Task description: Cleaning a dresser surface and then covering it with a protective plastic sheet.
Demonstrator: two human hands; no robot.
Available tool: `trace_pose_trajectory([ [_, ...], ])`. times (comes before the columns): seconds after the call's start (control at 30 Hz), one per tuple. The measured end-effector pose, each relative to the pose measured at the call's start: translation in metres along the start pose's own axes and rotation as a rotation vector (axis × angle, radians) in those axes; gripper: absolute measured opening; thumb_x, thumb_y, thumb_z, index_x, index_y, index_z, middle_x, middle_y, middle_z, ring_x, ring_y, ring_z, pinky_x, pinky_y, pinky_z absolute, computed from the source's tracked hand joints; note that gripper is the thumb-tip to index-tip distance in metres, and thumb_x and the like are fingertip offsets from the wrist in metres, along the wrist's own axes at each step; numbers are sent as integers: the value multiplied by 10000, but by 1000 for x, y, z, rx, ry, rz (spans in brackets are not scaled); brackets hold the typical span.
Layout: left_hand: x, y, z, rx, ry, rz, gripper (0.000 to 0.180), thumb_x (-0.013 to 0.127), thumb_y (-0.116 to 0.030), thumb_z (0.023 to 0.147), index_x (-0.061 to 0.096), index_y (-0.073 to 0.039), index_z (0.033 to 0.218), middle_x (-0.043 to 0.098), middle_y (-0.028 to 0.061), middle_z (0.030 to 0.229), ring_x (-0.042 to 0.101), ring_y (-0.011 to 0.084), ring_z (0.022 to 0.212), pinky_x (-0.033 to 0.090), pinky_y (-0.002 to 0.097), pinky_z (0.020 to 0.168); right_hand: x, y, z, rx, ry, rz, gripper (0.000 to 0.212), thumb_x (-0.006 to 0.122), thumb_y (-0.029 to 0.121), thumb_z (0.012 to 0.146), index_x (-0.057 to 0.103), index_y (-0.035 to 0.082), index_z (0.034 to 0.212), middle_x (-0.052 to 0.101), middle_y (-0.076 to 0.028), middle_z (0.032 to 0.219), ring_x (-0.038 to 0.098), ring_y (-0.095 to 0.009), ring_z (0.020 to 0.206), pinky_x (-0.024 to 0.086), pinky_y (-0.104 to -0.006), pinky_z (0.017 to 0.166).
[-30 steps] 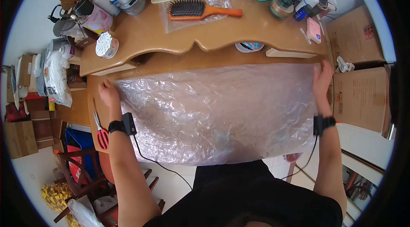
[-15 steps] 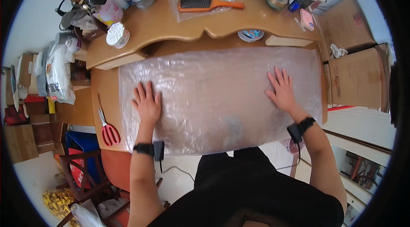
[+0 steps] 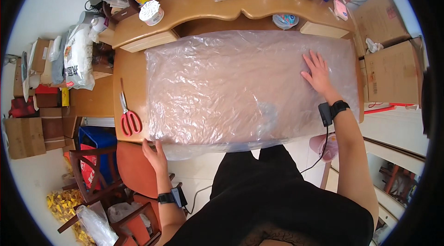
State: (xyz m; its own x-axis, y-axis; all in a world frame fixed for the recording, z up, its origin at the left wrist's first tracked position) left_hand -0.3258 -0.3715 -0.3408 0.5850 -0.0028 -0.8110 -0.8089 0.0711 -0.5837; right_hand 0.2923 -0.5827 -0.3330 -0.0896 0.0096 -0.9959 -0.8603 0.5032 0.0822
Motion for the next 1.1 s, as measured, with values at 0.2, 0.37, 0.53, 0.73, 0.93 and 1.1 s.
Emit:
trace_pose_trajectory([
  [0.2,14,63,-8,31,79,-380,610,614,-215,813,307,36,1276,444,161,1177,426,249,1091,351,353,904,-49,-12,-37,29,-227,133,528,530,302,837,376,124,1310,300,-139,1382,235,-340,1289,227,-467,1026],
  [0.37,26,96,-45,-523,277,-594,325,516,-276,884,501,-37,1104,522,10,931,492,119,831,396,242,732,-72,-91,-179,410,-609,299,431,509,212,854,429,26,1233,427,-176,1264,367,-333,1194,289,-386,991],
  [0.53,36,78,-34,-355,552,-869,161,512,-231,890,523,-74,925,548,-19,826,511,95,727,410,222,634,47,-183,-380,1376,-756,685,393,513,285,853,503,18,1142,554,-142,1037,531,-258,933,410,-353,824],
  [0.73,-5,31,-25,-235,452,-822,238,512,-245,892,520,-22,974,581,54,923,548,139,808,447,272,702,190,-120,-371,1847,-487,1845,680,487,527,826,259,142,1339,467,-112,1248,438,-255,1130,321,-376,978],
  [0.93,-43,-14,-14,-163,399,-753,250,506,-222,891,536,12,974,593,86,918,566,177,800,465,306,711,209,-150,-363,1182,-1078,2463,325,495,311,886,496,105,1138,554,-39,1100,509,-195,997,405,-336,869],
  [1.1,-79,3,10,-82,286,-422,227,519,-211,872,548,9,924,588,69,836,553,156,714,462,279,645,171,-165,-396,1241,-1192,2191,97,594,120,826,552,97,911,580,2,841,548,-122,767,451,-261,676],
])
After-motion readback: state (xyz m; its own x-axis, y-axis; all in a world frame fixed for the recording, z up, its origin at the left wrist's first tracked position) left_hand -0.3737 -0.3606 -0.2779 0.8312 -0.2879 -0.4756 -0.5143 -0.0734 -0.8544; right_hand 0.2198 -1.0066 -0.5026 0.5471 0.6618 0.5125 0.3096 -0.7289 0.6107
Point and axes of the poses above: each hand's wrist, its own z-axis towards the middle knuckle, its own x-axis out of the palm, y = z × x, the point moved 8 cm from there along z, towards the middle knuckle
